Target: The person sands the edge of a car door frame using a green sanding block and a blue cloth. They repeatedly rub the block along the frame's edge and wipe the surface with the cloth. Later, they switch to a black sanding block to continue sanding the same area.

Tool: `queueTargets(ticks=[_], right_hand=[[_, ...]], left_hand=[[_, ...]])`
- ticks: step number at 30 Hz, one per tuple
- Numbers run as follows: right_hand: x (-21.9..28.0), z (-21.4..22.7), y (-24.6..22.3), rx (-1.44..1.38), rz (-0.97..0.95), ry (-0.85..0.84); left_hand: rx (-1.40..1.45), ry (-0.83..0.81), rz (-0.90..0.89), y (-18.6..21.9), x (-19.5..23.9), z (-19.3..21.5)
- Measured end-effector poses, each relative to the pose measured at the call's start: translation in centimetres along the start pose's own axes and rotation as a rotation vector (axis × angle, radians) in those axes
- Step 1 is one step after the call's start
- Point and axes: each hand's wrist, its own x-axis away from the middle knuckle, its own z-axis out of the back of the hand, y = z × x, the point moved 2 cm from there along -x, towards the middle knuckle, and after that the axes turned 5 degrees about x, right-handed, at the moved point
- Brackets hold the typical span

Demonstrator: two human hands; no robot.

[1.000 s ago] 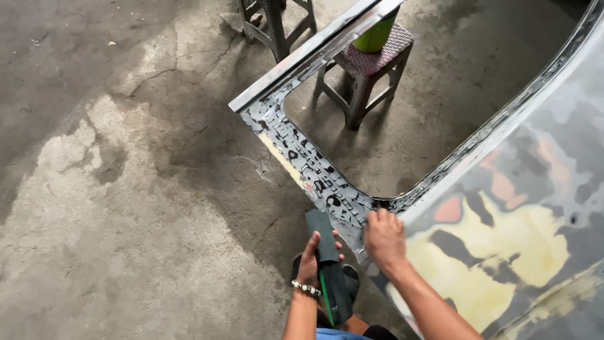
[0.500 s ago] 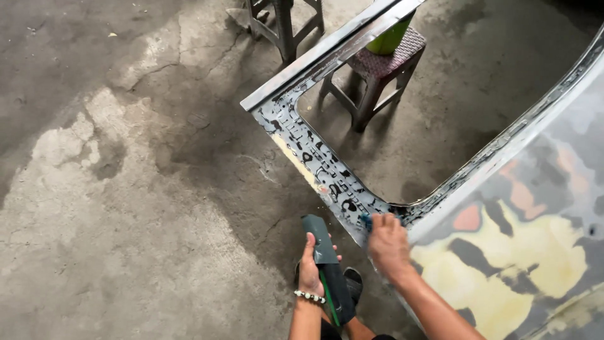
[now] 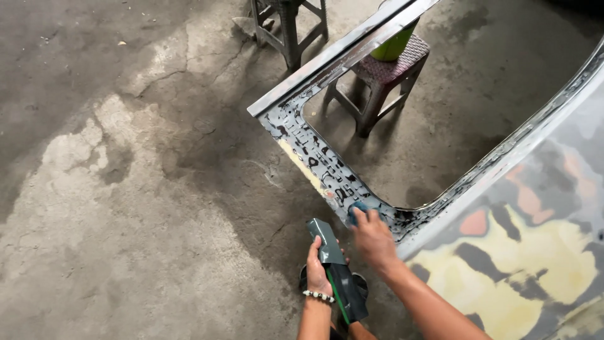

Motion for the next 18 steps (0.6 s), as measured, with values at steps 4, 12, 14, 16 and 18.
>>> queueTargets(ticks=[4,12,14,16,18], right_hand=[[-3.1,-2.0,-4.5,-0.428,0.085,-0.178],[-1.9,1.7,0.7,-0.299,-0.253,0.057],[-1.5,0.3,-0.1,-0.189,-0.152,0.031],[-2.7,-0.3,-0.1,-0.079,-0.045,0.029],[-2.4,-0.6,0.2,-0.427,0.102,0.011]], left_hand=[[0.151,-0.033,0.024,0.8,1.2,-2.4],[0.011,0.053,-0.129,2.9,1.0,3.1],[0.005,0.07,-0.123,2.0,0.7,2.5],[-0.008,0.064,-0.125,1.6,-1.0,1.3],[-0.007,0.07,-0.162,0.6,-1.6,1.8]])
